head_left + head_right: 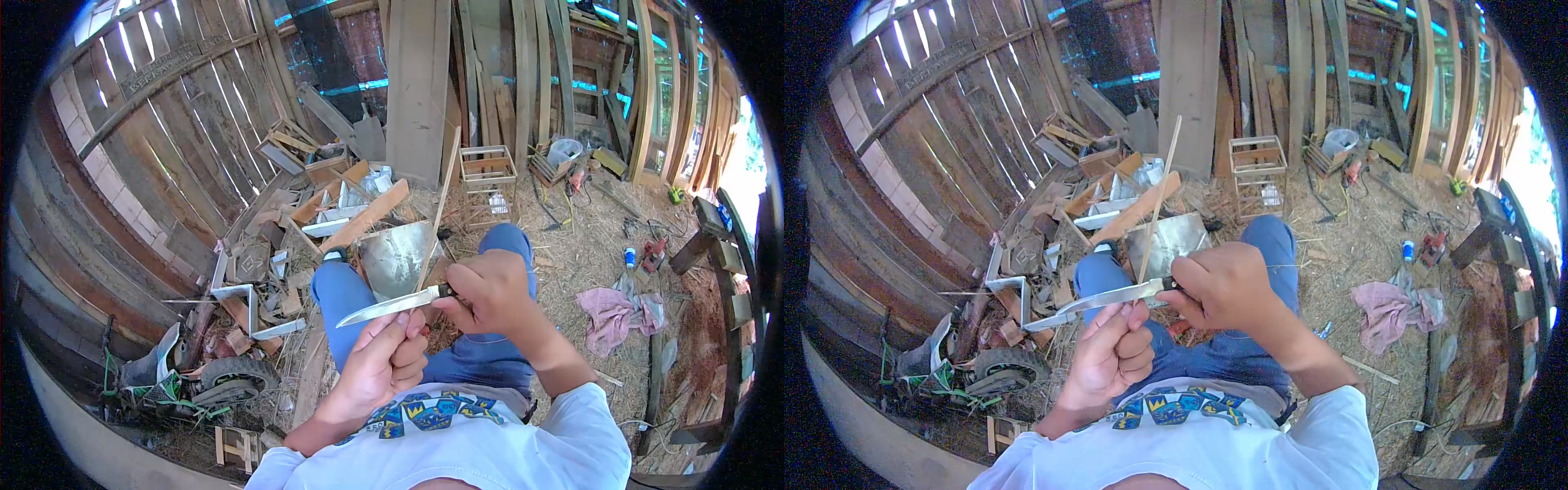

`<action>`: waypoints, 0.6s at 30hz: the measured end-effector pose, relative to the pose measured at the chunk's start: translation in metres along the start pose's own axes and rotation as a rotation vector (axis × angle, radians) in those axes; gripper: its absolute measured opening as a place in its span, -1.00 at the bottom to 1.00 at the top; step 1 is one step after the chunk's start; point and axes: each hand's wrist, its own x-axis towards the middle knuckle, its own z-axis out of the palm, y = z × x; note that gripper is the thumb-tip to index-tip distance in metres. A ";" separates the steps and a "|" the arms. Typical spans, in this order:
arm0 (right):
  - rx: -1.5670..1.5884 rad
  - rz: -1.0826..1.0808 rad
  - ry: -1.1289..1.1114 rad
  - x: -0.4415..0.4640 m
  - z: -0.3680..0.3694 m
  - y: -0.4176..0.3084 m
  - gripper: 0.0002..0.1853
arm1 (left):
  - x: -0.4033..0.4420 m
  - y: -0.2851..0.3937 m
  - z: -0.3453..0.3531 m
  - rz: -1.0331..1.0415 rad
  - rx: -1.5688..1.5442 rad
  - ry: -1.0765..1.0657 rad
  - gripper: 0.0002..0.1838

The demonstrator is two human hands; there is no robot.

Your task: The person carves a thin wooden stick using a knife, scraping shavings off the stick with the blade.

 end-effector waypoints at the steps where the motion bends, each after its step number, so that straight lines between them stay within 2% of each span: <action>1: -0.008 -0.006 0.003 0.000 0.000 0.003 -0.59 | -0.001 0.001 0.000 -0.006 -0.011 -0.017 -0.76; 5: -0.015 0.025 0.060 0.000 0.007 0.010 -0.53 | -0.004 0.001 -0.005 -0.009 -0.030 -0.012 -0.78; 9: -0.074 0.080 0.098 0.001 0.006 0.037 -0.57 | -0.012 -0.001 -0.014 -0.040 -0.052 -0.039 -0.78; 14: -0.087 0.255 0.134 -0.005 0.016 0.077 -0.61 | -0.023 -0.003 -0.026 -0.089 -0.055 0.071 -0.81; 15: -0.091 0.307 0.079 -0.005 0.016 0.082 -0.62 | -0.024 -0.004 -0.029 -0.090 -0.055 0.070 -0.81; 18: -0.134 0.302 0.067 -0.006 0.025 0.083 -0.62 | -0.026 -0.003 -0.035 -0.102 -0.056 0.124 -0.82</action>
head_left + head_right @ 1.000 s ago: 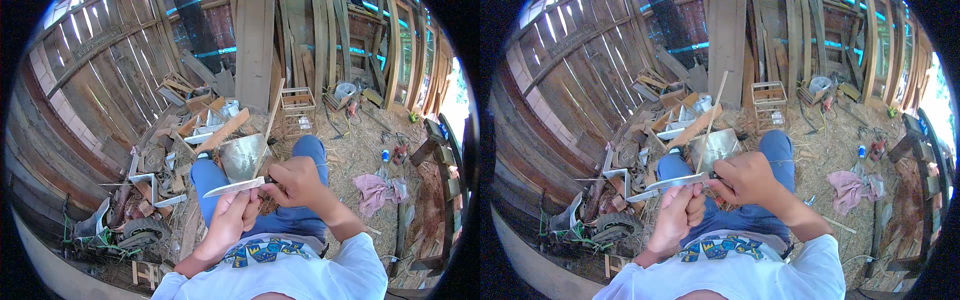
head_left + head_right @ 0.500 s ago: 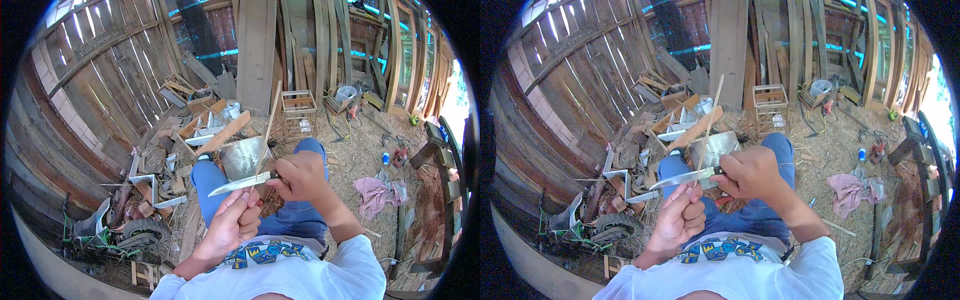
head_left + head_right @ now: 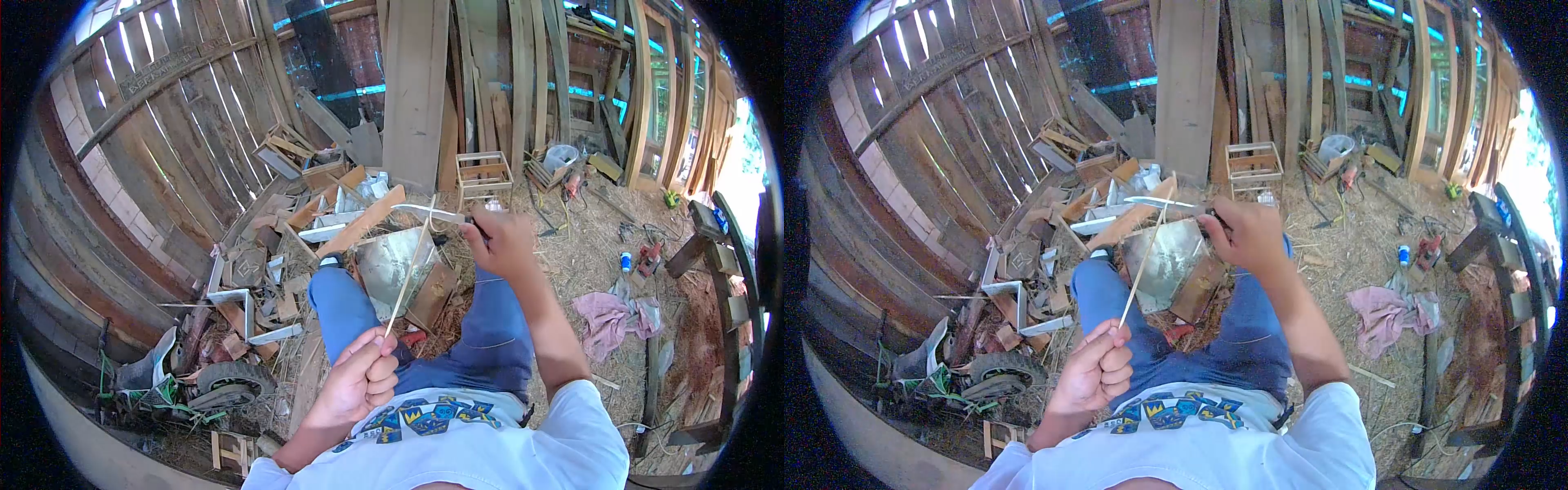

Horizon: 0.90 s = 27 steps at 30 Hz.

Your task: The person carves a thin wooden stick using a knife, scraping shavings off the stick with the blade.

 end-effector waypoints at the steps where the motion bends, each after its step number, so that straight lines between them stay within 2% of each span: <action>1: -0.002 0.001 0.000 0.000 0.003 0.001 -0.62 | -0.001 0.001 0.001 0.003 0.007 0.022 -0.82; 4: -0.028 0.049 -0.030 -0.005 0.015 0.015 -0.64 | -0.006 0.003 -0.002 -0.023 0.023 0.038 -0.81; 6: 0.004 0.315 0.087 -0.005 0.026 0.042 -0.64 | -0.012 0.003 -0.004 -0.045 0.040 0.031 -0.79; 10: 0.082 0.393 0.097 0.003 0.006 0.051 -0.65 | -0.014 -0.001 -0.007 0.027 0.040 0.081 -0.79; 14: 0.217 0.254 -0.086 -0.019 0.000 -0.007 -0.66 | 0.006 -0.002 0.003 0.180 0.128 0.161 -0.77; 16: 0.256 0.193 -0.153 -0.028 -0.001 -0.033 -0.65 | 0.015 -0.001 0.011 0.177 0.115 0.160 -0.77; 18: 0.265 0.024 -0.254 -0.033 -0.001 -0.052 -0.63 | 0.021 -0.001 0.018 0.218 0.156 0.143 -0.77; 24: 0.236 -0.198 -0.259 -0.026 -0.015 -0.076 -0.61 | 0.027 0.000 0.032 0.215 0.201 0.137 -0.77; 27: 0.185 -0.228 -0.222 -0.023 -0.018 -0.078 -0.60 | 0.027 -0.002 0.038 0.245 0.235 0.154 -0.77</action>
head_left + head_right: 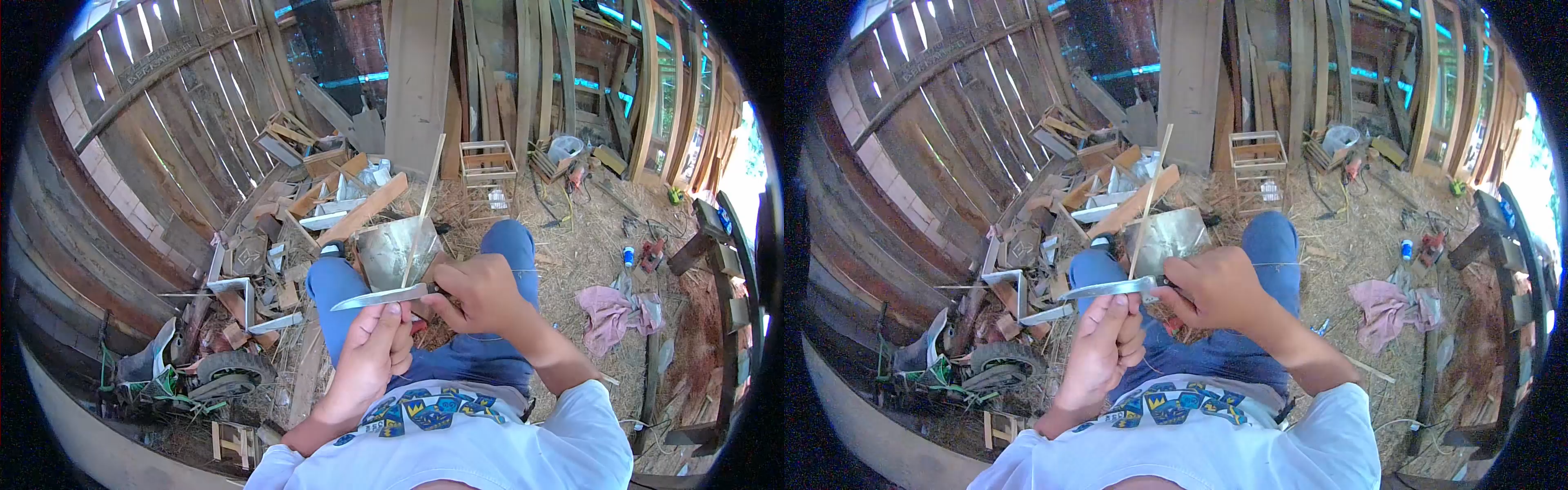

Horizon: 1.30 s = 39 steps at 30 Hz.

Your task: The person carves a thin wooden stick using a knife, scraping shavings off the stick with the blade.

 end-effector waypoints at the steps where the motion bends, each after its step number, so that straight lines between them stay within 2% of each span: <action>1: -0.001 0.001 0.001 0.001 -0.001 -0.001 -0.60 | 0.000 -0.001 0.001 0.028 0.025 0.010 -0.77; 7: -0.055 -0.017 0.064 0.005 -0.003 0.001 -0.62 | -0.004 0.001 0.008 0.097 0.153 0.057 -0.76; 16: -0.114 -0.046 0.164 0.004 0.001 0.007 -0.61 | -0.009 0.002 0.006 0.094 0.143 0.017 -0.76; 28: -0.180 0.091 0.248 0.009 -0.005 0.046 -0.60 | -0.024 -0.001 -0.008 0.025 0.166 0.038 -0.75; 34: -0.235 0.205 0.324 0.012 -0.007 0.080 -0.68 | -0.032 -0.001 -0.014 -0.029 0.131 0.071 -0.77; 38: -0.214 0.238 0.264 0.004 0.007 0.102 -0.66 | -0.032 -0.003 -0.021 -0.052 0.115 0.088 -0.77; 39: -0.190 0.377 0.379 0.001 0.013 0.125 -0.66 | -0.037 -0.004 -0.021 -0.070 0.120 0.094 -0.78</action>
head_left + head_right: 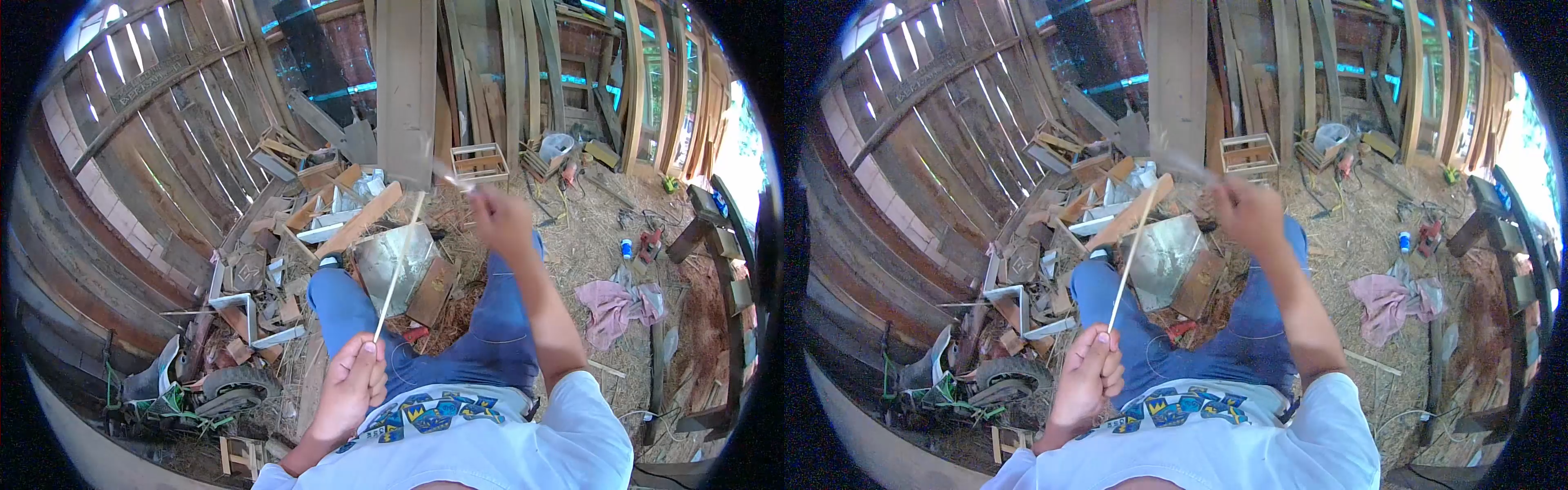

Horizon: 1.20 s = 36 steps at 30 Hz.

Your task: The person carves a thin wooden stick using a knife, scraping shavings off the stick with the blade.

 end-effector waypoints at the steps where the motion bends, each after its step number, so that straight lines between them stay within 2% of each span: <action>1: 0.023 0.154 0.095 -0.001 0.007 0.014 -0.67 | -0.005 0.000 -0.002 -0.018 0.008 0.012 -0.78; 4: -0.005 0.205 0.047 -0.001 -0.001 0.050 -0.68 | 0.000 -0.002 -0.009 -0.014 -0.061 0.011 -0.77; 8: 0.105 0.217 -0.100 -0.021 -0.019 -0.017 -0.75 | 0.023 -0.002 -0.014 -0.022 -0.120 -0.052 -0.76; 13: 0.323 0.071 -0.253 -0.033 -0.034 -0.076 -0.70 | 0.039 0.005 0.002 0.012 -0.157 -0.104 -0.73; 14: 0.325 0.070 -0.249 -0.032 -0.037 -0.083 -0.70 | 0.041 0.005 0.005 0.013 -0.156 -0.110 -0.72; 16: 0.281 -0.066 -0.323 -0.033 -0.041 -0.094 -0.64 | 0.042 0.005 0.011 0.043 -0.122 -0.110 -0.72; 17: 0.230 -0.173 -0.290 -0.033 -0.038 -0.094 -0.61 | 0.043 0.005 0.014 0.074 -0.094 -0.114 -0.72; 21: 0.217 -0.255 -0.329 -0.034 -0.047 -0.108 -0.67 | 0.041 0.009 0.026 0.101 -0.067 -0.114 -0.72; 23: 0.192 -0.313 -0.361 -0.035 -0.050 -0.112 -0.61 | 0.039 0.012 0.030 0.075 -0.064 -0.106 -0.72; 32: 0.157 -0.307 -0.246 -0.030 -0.051 -0.104 -0.60 | 0.029 0.009 0.031 0.109 0.049 -0.100 -0.71; 36: 0.157 -0.305 -0.286 -0.027 -0.054 -0.100 -0.60 | 0.028 0.007 0.025 0.099 0.043 -0.131 -0.71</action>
